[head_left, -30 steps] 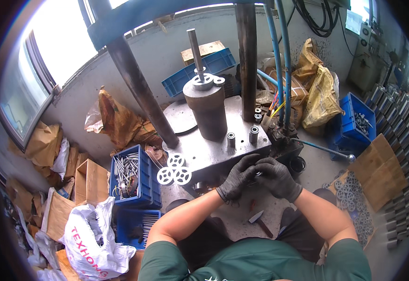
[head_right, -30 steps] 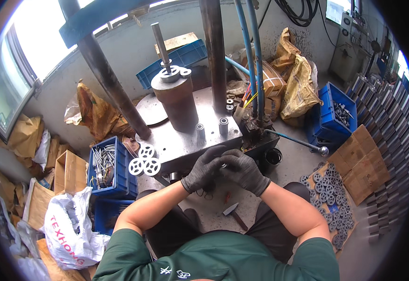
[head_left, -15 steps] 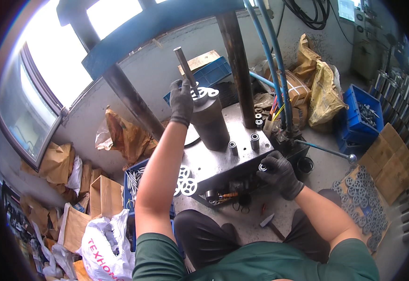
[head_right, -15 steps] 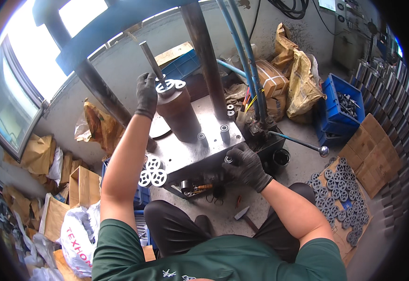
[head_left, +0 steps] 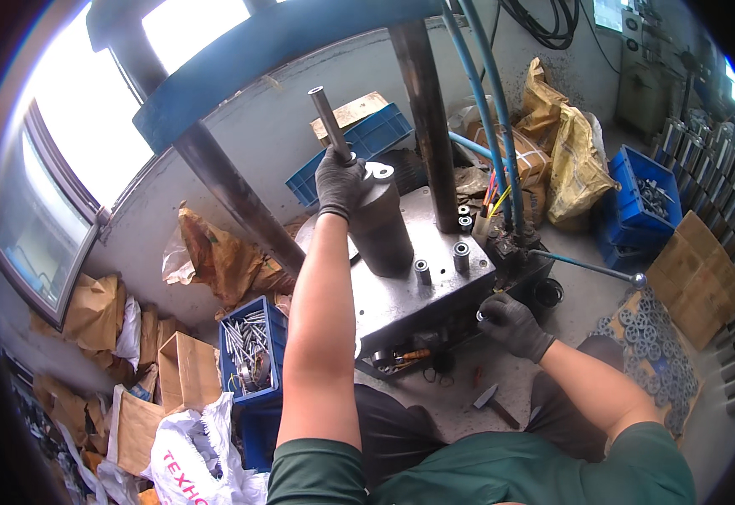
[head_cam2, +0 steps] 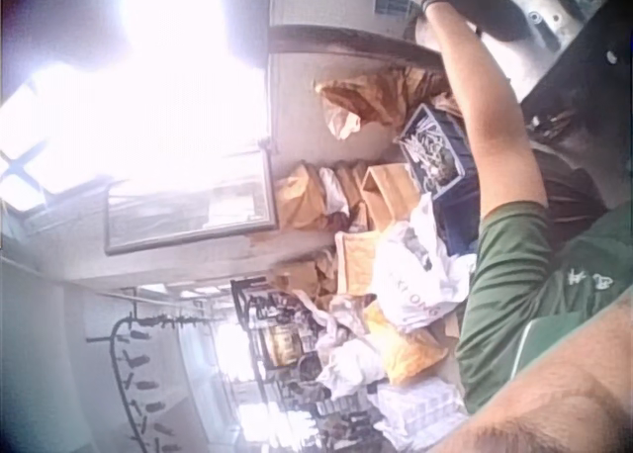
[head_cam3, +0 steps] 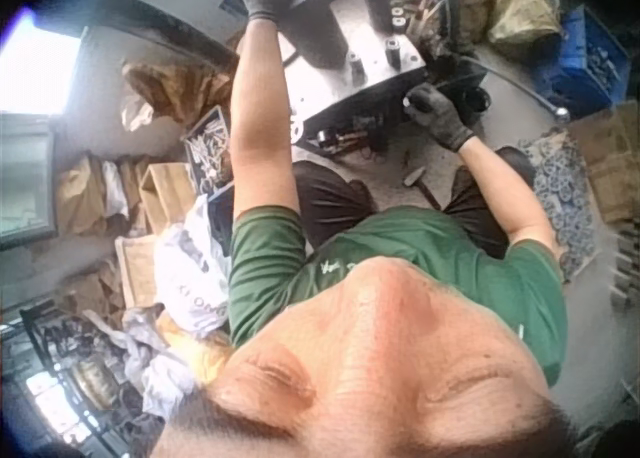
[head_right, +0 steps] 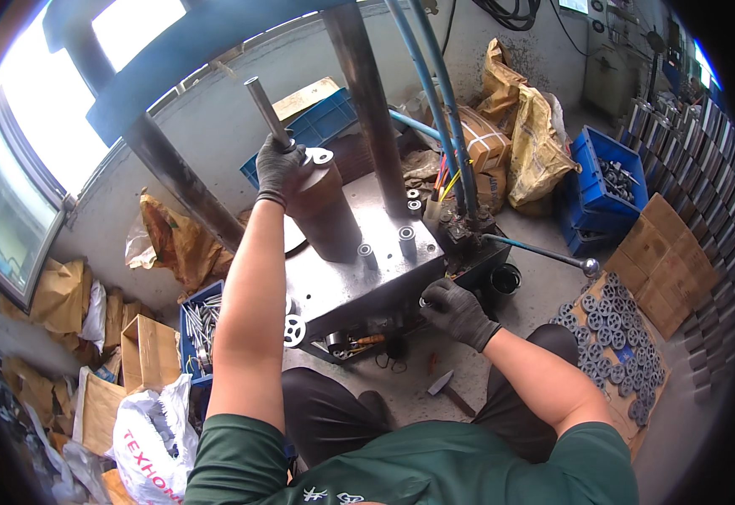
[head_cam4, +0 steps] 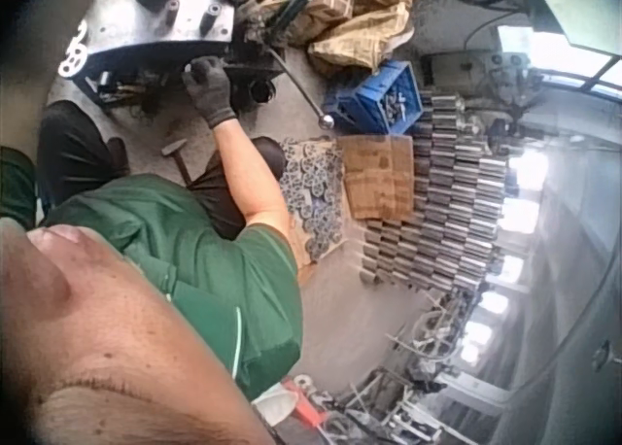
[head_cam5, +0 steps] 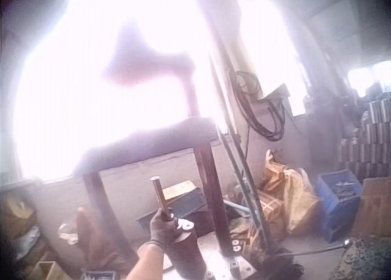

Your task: Assembling metal components using a manual press machine in a workshop.

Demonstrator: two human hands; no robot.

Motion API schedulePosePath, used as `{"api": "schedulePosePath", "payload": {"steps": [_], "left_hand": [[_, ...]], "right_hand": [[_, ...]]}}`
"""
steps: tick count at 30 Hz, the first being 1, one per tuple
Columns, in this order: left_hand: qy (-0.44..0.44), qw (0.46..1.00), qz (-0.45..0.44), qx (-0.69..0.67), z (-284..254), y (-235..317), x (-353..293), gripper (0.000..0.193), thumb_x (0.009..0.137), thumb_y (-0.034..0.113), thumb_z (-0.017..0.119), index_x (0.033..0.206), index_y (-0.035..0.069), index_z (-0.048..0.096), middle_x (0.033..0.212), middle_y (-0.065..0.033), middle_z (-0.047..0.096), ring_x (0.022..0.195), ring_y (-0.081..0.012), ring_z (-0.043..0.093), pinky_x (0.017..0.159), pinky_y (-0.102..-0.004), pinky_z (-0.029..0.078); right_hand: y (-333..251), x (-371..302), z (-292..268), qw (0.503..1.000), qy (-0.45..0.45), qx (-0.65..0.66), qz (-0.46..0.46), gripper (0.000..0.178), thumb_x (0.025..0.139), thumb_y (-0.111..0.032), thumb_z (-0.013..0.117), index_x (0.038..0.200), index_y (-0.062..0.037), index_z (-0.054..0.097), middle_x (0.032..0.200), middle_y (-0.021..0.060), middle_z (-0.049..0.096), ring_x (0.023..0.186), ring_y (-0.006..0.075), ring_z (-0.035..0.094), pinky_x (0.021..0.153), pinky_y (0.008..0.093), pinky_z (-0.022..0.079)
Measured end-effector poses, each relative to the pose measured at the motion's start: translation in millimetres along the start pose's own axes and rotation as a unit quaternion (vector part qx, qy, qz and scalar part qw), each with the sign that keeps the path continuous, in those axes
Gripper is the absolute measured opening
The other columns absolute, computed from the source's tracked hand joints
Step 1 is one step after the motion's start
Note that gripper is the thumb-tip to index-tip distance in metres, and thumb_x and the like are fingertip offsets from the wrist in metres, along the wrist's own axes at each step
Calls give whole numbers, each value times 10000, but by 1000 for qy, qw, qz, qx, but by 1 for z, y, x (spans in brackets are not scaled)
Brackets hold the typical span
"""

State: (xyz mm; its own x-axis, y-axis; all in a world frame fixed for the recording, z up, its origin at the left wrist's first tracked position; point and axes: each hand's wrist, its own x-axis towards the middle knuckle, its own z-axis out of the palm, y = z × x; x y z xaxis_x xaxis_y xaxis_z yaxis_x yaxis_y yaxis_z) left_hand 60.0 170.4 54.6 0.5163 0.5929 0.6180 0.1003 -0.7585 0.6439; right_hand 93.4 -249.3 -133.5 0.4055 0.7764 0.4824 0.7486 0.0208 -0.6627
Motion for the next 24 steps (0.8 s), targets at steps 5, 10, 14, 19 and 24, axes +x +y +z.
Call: {"api": "schedulePosePath", "payload": {"steps": [5, 10, 14, 19, 24], "left_hand": [[43, 997, -25, 58, -5, 19, -9, 380, 817, 168, 837, 1140, 59, 669, 953, -146, 757, 906, -310, 747, 862, -398, 582], [43, 997, -22, 65, -13, 24, -13, 398, 823, 169, 850, 1156, 37, 676, 941, -147, 763, 892, -287, 757, 847, -377, 587], [32, 997, -30, 60, -9, 17, -10, 395, 828, 170, 851, 1152, 38, 670, 943, -149, 758, 876, -288, 753, 841, -367, 586], [42, 998, -31, -33, 0, 6, -4, 374, 828, 137, 852, 1126, 30, 655, 896, -110, 741, 807, -207, 733, 780, -346, 583], [50, 999, 2, 14, -1, 10, -14, 328, 848, 110, 834, 1090, 18, 634, 885, -94, 715, 760, -151, 690, 714, -311, 563]], "right_hand": [[-6, 55, -5, 998, -7, -3, -70, 244, 872, -162, 788, 1080, -82, 688, 1088, 157, 685, 958, 355, 707, 839, 433, 587], [-39, 179, -2, 983, 70, -46, -161, 202, 911, -174, 744, 1071, -79, 665, 1101, 163, 703, 973, 386, 709, 852, 462, 583], [-57, 274, 12, 964, 154, -49, -212, 202, 937, -168, 719, 1120, -87, 698, 1111, 152, 710, 996, 374, 711, 889, 472, 581], [-49, 323, 37, 974, 124, -136, -136, 262, 961, -237, 687, 1196, -134, 739, 1165, 133, 704, 1047, 357, 700, 958, 463, 560], [-41, 322, 43, 972, 109, -186, -99, 286, 974, -318, 667, 1219, -200, 754, 1184, 115, 698, 1108, 333, 664, 1007, 449, 531]]}}
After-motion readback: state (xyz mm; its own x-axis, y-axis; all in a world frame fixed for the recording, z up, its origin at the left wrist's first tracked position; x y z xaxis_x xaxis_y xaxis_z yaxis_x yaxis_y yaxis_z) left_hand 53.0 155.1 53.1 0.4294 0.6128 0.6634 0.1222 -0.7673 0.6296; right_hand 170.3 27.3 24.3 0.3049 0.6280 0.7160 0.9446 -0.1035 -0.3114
